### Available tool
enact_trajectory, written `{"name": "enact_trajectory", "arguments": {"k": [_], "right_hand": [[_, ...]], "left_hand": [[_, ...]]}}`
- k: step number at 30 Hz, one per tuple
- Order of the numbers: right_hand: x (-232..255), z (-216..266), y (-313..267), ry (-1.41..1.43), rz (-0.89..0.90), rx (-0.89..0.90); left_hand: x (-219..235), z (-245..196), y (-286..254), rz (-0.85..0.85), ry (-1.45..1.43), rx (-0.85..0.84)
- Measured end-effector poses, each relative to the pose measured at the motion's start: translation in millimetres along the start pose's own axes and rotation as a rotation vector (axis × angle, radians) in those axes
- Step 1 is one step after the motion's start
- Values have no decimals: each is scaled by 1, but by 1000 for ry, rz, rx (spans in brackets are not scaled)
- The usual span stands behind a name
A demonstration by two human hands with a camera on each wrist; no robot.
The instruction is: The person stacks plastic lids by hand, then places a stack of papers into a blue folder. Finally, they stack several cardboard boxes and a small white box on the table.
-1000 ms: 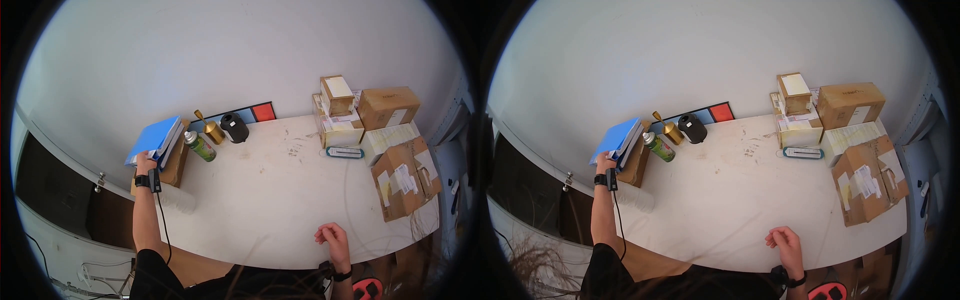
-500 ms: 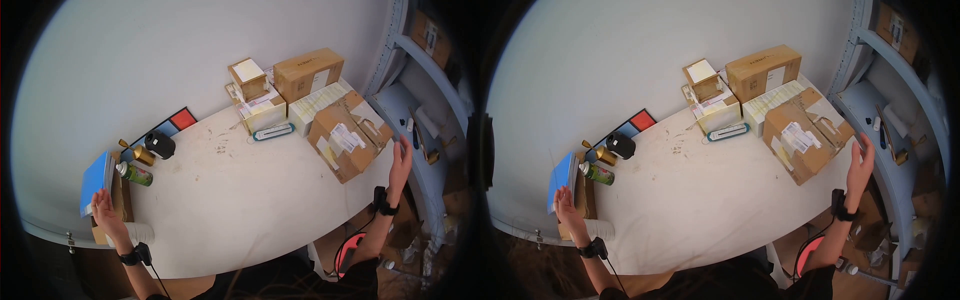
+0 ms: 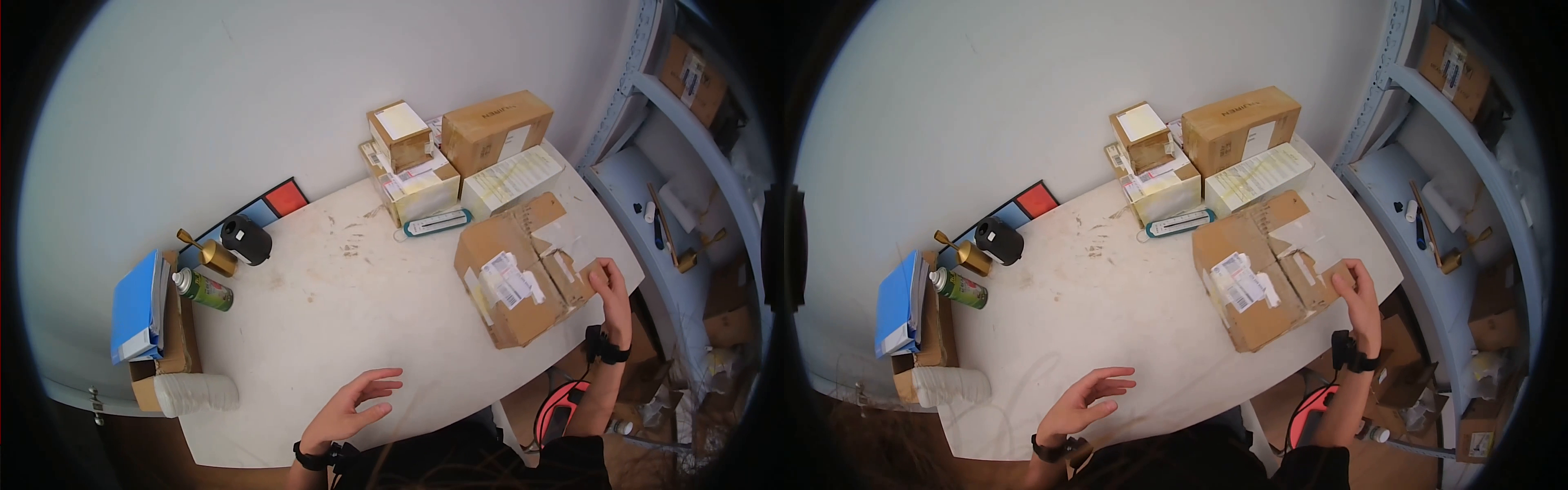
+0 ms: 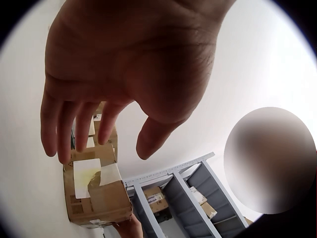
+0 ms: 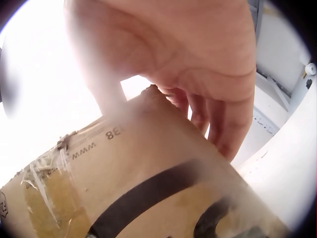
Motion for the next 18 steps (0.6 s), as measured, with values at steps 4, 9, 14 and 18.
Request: {"name": "enact_trajectory", "arguments": {"k": [4, 9, 14, 18], "right_hand": [[-80, 23, -43, 56, 215, -89], [-179, 66, -68, 97, 808, 72], [-240, 87, -59, -61, 789, 180], [-274, 94, -60, -61, 733, 186]], "left_hand": [[4, 12, 1, -183, -128, -120], [35, -5, -21, -609, 2, -225], [49, -16, -49, -833, 455, -214], [48, -26, -58, -903, 753, -183]]}}
Point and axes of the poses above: each hand's wrist, its own y-axis towards the middle knuckle, its own x-axis out of the back of the hand, z = x × y, the point moved 4 cm from there along y, towards the middle knuckle, and after that the axes turned 2 degrees about y, right-handed, at the moved point
